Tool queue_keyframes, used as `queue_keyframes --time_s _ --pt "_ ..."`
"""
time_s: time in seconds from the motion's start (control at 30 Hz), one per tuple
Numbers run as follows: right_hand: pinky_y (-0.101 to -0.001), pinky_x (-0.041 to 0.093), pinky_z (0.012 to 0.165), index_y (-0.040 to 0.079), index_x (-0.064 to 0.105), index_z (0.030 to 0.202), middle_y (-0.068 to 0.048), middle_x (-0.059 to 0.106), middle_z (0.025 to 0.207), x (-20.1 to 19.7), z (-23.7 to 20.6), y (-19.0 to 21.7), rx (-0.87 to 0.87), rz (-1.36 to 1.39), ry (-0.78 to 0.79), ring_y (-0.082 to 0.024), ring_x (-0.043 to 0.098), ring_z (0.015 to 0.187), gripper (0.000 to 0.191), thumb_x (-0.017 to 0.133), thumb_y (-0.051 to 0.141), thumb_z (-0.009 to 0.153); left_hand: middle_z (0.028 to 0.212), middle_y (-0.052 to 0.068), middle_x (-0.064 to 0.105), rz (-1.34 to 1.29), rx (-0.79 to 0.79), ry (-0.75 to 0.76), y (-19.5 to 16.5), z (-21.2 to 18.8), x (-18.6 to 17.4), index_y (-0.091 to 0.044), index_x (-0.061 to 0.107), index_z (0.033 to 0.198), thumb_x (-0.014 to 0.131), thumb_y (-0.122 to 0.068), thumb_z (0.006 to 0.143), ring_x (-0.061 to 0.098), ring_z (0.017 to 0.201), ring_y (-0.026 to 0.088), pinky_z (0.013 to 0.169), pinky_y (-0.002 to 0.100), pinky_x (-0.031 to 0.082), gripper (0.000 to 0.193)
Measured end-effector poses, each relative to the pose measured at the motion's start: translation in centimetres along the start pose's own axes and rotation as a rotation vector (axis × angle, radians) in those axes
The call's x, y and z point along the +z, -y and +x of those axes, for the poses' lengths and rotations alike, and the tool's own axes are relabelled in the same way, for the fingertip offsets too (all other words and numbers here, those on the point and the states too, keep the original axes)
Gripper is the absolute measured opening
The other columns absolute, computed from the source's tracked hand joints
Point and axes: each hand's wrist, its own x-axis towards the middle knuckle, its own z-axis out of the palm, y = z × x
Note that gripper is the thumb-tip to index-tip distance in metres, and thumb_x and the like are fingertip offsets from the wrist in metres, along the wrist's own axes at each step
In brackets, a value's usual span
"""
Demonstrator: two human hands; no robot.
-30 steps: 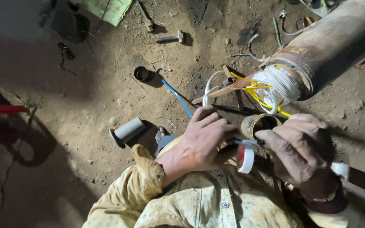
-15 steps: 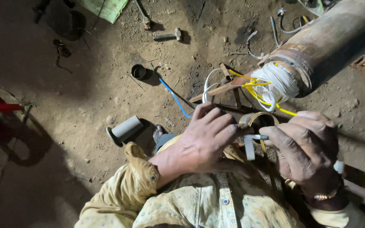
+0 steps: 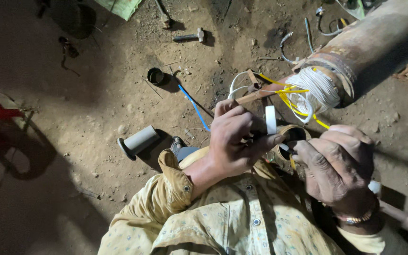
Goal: The person sits on the ground and wraps white adhesive tape around a bundle of white and yellow wires, winding the tape roll repeatedly along the bundle and pulling the wires taut as they work.
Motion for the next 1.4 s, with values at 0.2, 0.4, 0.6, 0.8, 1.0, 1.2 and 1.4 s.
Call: queue_keyframes --time_s 0.2,0.4,0.6,0.8,1.0,1.2,1.4 --pt "-0.0516 0.050 0.089 0.003 0.075 0.103 -0.007 0.064 0.095 -0.6 0.1 -0.3 0.039 0.012 0.020 -0.031 0.060 0.094 0.018 0.076 0.002 0.085 0.088 0.001 0.065 0.077 0.135 0.234 -1.3 1.4 -2.2 -0.007 0.059 0.114 0.085 -0.032 0.077 0.063 0.088 0.024 0.094 0.043 0.035 0.052" --pt "-0.0520 0.049 0.092 0.007 0.076 0.106 -0.007 0.064 0.095 -0.8 0.7 0.1 0.062 0.001 0.063 -0.032 0.059 0.096 0.023 0.077 0.008 0.083 0.094 0.005 0.060 0.355 0.247 0.363 -0.6 0.4 -2.2 -0.012 0.063 0.099 0.086 -0.033 0.078 0.058 0.099 0.030 0.103 0.051 0.034 0.038" --pt "-0.0520 0.045 0.100 0.006 0.075 0.109 -0.008 0.067 0.099 -1.9 2.0 0.8 0.066 -0.014 0.136 -0.031 0.060 0.103 0.029 0.073 0.011 0.081 0.082 -0.003 0.062 0.107 0.414 0.072 0.7 -0.1 -1.8 -0.017 0.072 0.096 0.086 -0.033 0.080 0.059 0.086 0.022 0.091 0.046 0.032 0.027" --pt "-0.0525 0.048 0.099 -0.006 0.070 0.105 -0.018 0.067 0.100 -1.9 2.6 1.6 0.013 -0.087 0.199 -0.037 0.064 0.101 0.034 0.067 0.008 0.075 0.084 -0.001 0.067 -0.002 0.278 -0.013 0.1 -0.4 -0.5 -0.013 0.073 0.100 0.087 -0.029 0.083 0.060 0.084 0.021 0.092 0.042 0.030 0.028" --pt "-0.0498 0.052 0.095 -0.003 0.069 0.098 -0.014 0.063 0.088 -0.6 2.2 1.4 -0.006 -0.091 0.176 -0.035 0.066 0.091 0.012 0.071 0.001 0.087 0.089 -0.003 0.065 0.009 0.012 -0.078 -0.8 -0.5 -0.1 -0.016 0.071 0.105 0.085 -0.030 0.089 0.057 0.091 0.020 0.096 0.037 0.032 0.025" --pt "-0.0474 0.052 0.092 0.002 0.071 0.095 -0.010 0.065 0.088 -0.6 2.3 1.0 -0.038 -0.131 0.130 -0.031 0.066 0.091 0.009 0.073 0.002 0.086 0.101 -0.002 0.065 0.084 0.027 0.105 -0.5 -0.2 -1.1 -0.012 0.064 0.118 0.085 -0.032 0.086 0.060 0.099 0.021 0.103 0.044 0.034 0.043" --pt "-0.0469 0.050 0.090 0.003 0.074 0.098 -0.009 0.066 0.089 -0.9 2.3 1.1 -0.025 -0.102 0.139 -0.030 0.065 0.090 0.014 0.071 0.009 0.086 0.104 0.009 0.065 0.250 0.196 0.359 0.2 -0.9 -1.7 -0.008 0.061 0.109 0.086 -0.033 0.074 0.060 0.105 0.032 0.101 0.047 0.035 0.049"
